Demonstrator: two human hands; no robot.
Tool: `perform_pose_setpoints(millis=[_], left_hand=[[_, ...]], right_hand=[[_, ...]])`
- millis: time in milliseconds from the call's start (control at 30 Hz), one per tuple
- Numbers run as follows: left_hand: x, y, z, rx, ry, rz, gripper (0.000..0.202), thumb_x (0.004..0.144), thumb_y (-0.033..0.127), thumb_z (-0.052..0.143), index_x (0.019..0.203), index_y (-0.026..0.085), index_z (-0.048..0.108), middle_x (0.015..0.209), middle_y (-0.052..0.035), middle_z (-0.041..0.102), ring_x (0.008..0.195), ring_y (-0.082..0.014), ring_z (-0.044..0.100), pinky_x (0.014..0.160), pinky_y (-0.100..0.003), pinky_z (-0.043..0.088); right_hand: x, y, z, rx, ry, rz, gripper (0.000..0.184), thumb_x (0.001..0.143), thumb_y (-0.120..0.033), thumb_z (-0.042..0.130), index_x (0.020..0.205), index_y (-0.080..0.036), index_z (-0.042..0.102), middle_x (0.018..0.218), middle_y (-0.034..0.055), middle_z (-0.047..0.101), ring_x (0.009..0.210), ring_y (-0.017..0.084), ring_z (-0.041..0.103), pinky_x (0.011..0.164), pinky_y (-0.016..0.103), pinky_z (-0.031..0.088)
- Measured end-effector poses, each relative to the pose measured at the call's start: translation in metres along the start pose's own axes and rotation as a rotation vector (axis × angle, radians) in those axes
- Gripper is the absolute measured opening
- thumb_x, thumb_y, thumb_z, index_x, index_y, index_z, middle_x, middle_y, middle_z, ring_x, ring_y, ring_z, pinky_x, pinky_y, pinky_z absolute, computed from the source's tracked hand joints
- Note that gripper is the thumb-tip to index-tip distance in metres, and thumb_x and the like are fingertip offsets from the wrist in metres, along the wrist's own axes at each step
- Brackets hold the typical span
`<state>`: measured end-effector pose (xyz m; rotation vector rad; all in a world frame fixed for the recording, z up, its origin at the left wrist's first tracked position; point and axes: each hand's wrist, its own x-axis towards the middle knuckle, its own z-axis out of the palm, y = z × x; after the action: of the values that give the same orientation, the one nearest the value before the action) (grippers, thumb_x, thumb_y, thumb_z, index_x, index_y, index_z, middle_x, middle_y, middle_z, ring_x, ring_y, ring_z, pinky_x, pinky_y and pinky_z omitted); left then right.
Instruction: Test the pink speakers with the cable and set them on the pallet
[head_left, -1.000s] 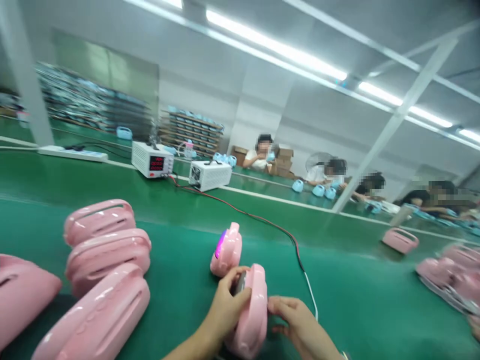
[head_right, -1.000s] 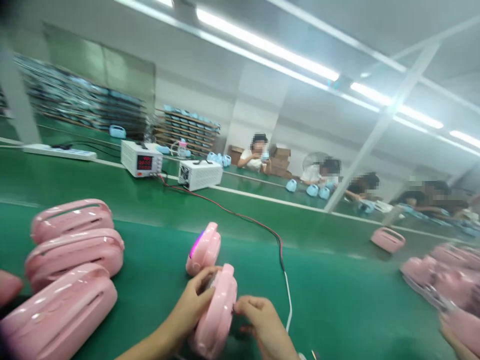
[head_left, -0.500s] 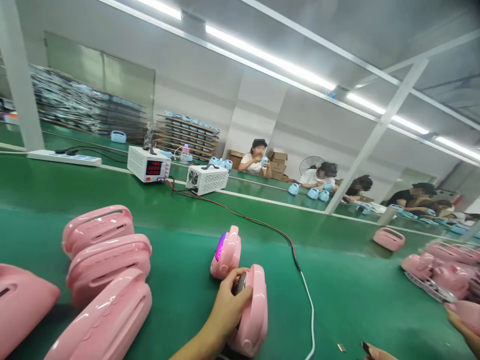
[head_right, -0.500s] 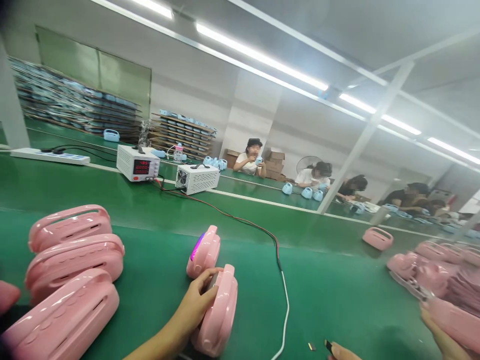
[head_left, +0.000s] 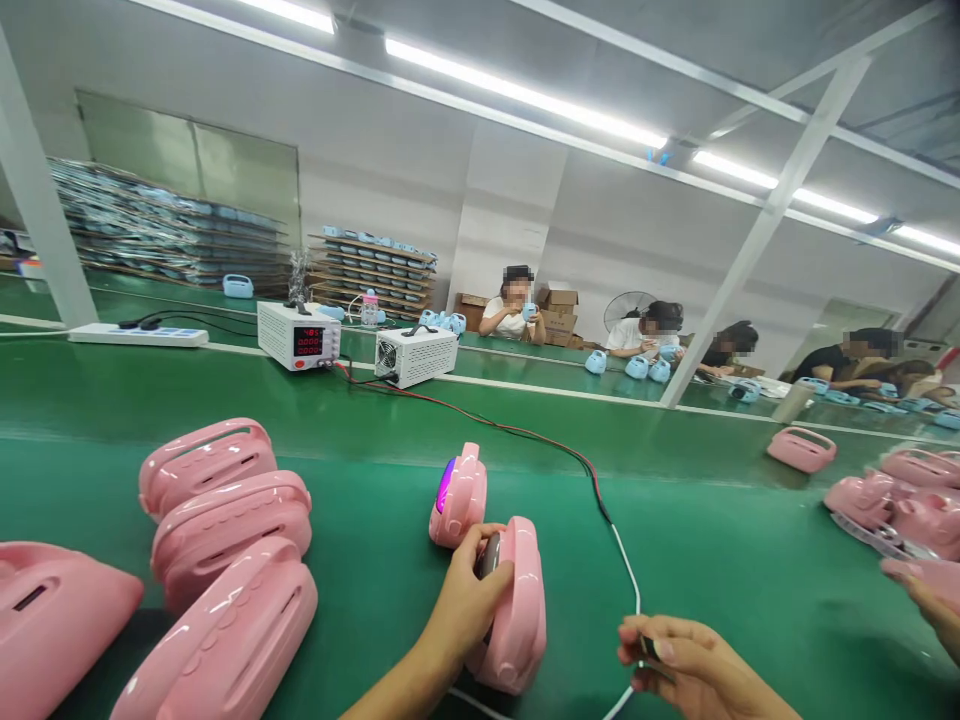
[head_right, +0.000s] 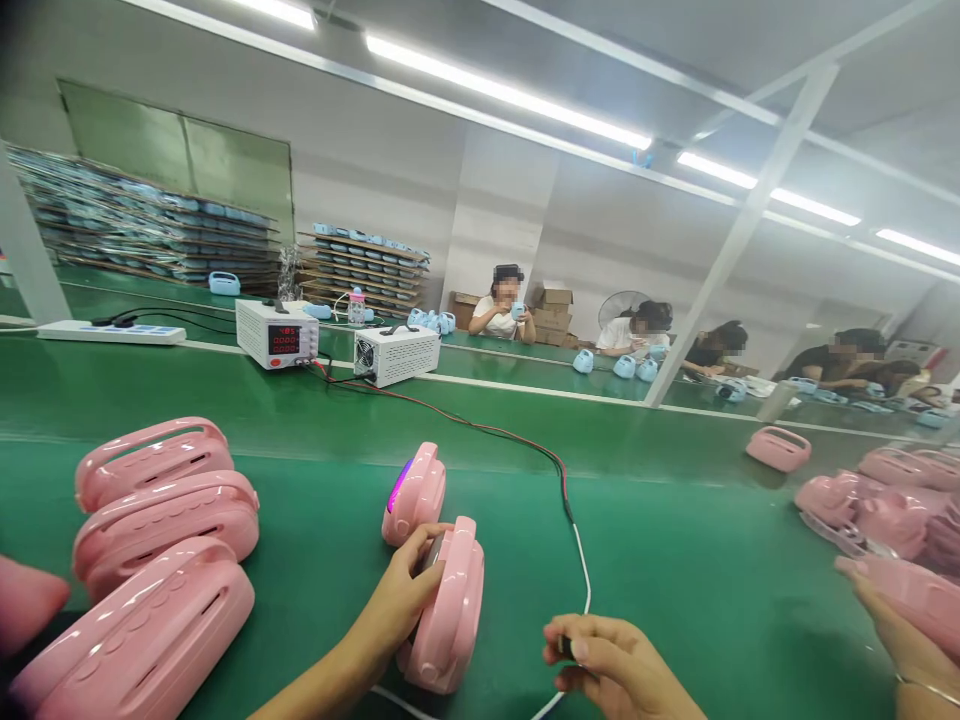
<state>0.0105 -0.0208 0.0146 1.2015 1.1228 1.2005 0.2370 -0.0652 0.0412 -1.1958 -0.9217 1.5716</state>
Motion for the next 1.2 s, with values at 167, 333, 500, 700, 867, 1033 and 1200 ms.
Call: perform_pose_setpoints(millis=[167, 333, 500, 700, 867, 1033, 1200], left_hand=[[-0.002, -0.001, 0.002, 0.021, -0.005, 0.041, 0.040, 0.065, 0.028, 0.051, 0.102, 0.013, 0.052, 0.101, -0.0107, 0.056, 0.100, -0.0251, 0.052, 0.092, -0.034, 0.036], [-0.001, 0.002, 0.005, 0.014, -0.001, 0.007, 0.040, 0.064, 0.025, 0.051, 0.103, 0.014, 0.053, 0.102, -0.0102, 0.057, 0.102, -0.0248, 0.052, 0.091, -0.034, 0.037], [-0.001, -0.001, 0.002, -0.025, -0.023, 0.013, 0.040, 0.065, 0.025, 0.053, 0.104, 0.013, 0.053, 0.105, -0.0109, 0.057, 0.103, -0.0249, 0.052, 0.092, -0.034, 0.038], [0.001, -0.007, 0.000, -0.123, -0.094, 0.022, 0.042, 0.066, 0.028, 0.058, 0.105, 0.014, 0.056, 0.112, -0.0099, 0.059, 0.109, -0.0256, 0.051, 0.095, -0.033, 0.038], [0.000, -0.001, 0.001, -0.156, -0.080, -0.020, 0.042, 0.064, 0.031, 0.062, 0.103, 0.014, 0.057, 0.109, -0.0086, 0.061, 0.106, -0.0250, 0.054, 0.091, -0.031, 0.041], [-0.002, 0.000, 0.001, -0.144, -0.038, -0.054, 0.043, 0.064, 0.032, 0.062, 0.104, 0.015, 0.058, 0.111, -0.0075, 0.062, 0.108, -0.0258, 0.054, 0.093, -0.031, 0.041], [-0.005, -0.005, 0.001, -0.129, -0.029, -0.052, 0.046, 0.069, 0.034, 0.063, 0.111, 0.017, 0.056, 0.116, -0.0067, 0.060, 0.108, -0.0255, 0.054, 0.093, -0.031, 0.040]], right_hand=[[-0.005, -0.009, 0.039, -0.036, -0.234, 0.053, 0.017, 0.055, -0.028, 0.078, 0.056, -0.015, 0.067, 0.080, 0.0063, 0.066, 0.060, 0.012, 0.057, 0.057, 0.024, 0.043], [0.003, -0.010, 0.039, -0.077, -0.292, 0.105, 0.017, 0.057, -0.029, 0.077, 0.057, -0.015, 0.067, 0.080, 0.0055, 0.065, 0.060, 0.012, 0.055, 0.059, 0.024, 0.043], [0.021, -0.004, 0.038, -0.101, -0.203, 0.093, 0.020, 0.057, -0.032, 0.078, 0.060, -0.014, 0.069, 0.085, 0.0056, 0.061, 0.061, 0.011, 0.051, 0.056, 0.024, 0.041], [0.040, 0.005, 0.048, -0.065, -0.133, 0.090, 0.021, 0.057, -0.031, 0.079, 0.062, -0.013, 0.067, 0.071, 0.0014, 0.052, 0.065, 0.010, 0.044, 0.054, 0.022, 0.036], [0.044, 0.018, 0.051, 0.039, -0.099, 0.090, 0.021, 0.056, -0.030, 0.077, 0.064, -0.013, 0.068, 0.069, 0.0006, 0.051, 0.064, 0.010, 0.042, 0.054, 0.023, 0.034], [0.045, 0.027, 0.047, 0.102, -0.154, 0.111, 0.019, 0.058, -0.029, 0.074, 0.062, -0.013, 0.066, 0.065, 0.0002, 0.050, 0.061, 0.010, 0.040, 0.053, 0.024, 0.032], [0.043, 0.026, 0.047, 0.139, -0.179, 0.109, 0.018, 0.058, -0.027, 0.074, 0.057, -0.013, 0.063, 0.071, 0.0012, 0.053, 0.061, 0.009, 0.042, 0.055, 0.024, 0.033]])
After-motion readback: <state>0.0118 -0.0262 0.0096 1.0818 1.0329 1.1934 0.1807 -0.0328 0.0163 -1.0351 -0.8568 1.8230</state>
